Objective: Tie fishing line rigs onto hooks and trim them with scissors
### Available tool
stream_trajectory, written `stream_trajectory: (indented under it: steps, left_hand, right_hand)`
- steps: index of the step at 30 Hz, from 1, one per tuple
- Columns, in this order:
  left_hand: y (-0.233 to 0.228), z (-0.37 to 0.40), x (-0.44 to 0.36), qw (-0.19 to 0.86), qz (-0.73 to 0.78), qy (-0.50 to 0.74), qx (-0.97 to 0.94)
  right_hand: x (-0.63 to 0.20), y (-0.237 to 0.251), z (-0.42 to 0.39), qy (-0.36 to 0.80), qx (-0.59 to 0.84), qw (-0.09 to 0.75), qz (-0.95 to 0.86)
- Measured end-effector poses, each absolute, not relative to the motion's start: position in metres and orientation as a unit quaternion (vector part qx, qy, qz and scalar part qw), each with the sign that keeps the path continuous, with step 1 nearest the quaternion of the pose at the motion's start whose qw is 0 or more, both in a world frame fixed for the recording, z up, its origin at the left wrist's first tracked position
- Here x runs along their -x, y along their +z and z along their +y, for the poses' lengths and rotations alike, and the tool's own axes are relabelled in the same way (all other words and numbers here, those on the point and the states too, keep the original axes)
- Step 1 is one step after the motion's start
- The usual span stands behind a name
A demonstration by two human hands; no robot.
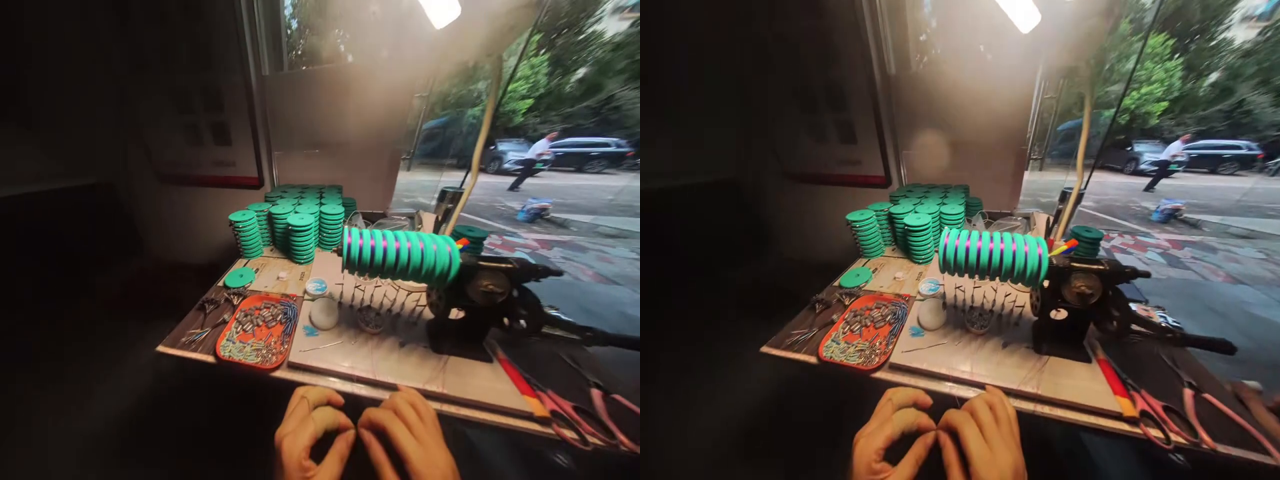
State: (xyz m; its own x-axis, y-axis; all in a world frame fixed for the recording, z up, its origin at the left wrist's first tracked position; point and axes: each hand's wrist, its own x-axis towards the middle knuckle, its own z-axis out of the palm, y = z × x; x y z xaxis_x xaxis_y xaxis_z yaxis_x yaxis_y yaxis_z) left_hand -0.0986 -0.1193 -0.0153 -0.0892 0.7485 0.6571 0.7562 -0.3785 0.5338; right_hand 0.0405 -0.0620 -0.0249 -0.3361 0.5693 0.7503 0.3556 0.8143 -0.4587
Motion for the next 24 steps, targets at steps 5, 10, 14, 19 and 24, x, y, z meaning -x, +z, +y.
stream_trajectory:
  steps: [5,10,14,19,24]
  left_hand:
    - [-0.0165,-0.1211,0.0952,-0.032,-0.587,-0.487,0.646]
    - [-0.0151,-0.1197,0.0936,-0.023,-0.574,-0.511,0.639]
    - [-0.0174,-0.1198,0.0929,-0.026,-0.579,-0.521,0.627]
    - [-0.0175,-0.1197,0.0929,-0.030,-0.579,-0.516,0.630]
    - [-0.0179,-0.1207,0.0921,-0.022,-0.577,-0.520,0.630]
  right_hand:
    - [-0.0412,-0.0253,-0.0645,0.130,0.273,0.508,-0.806]
    - [-0.0394,-0.0242,-0.0645,0.108,0.276,0.494,-0.817]
    - [-0.0384,-0.0254,-0.0653,0.105,0.271,0.493,-0.820]
    - [-0.0379,-0.0263,-0.0661,0.099,0.272,0.484,-0.826]
    - [-0.0390,-0.0256,-0.0654,0.087,0.275,0.474,-0.832]
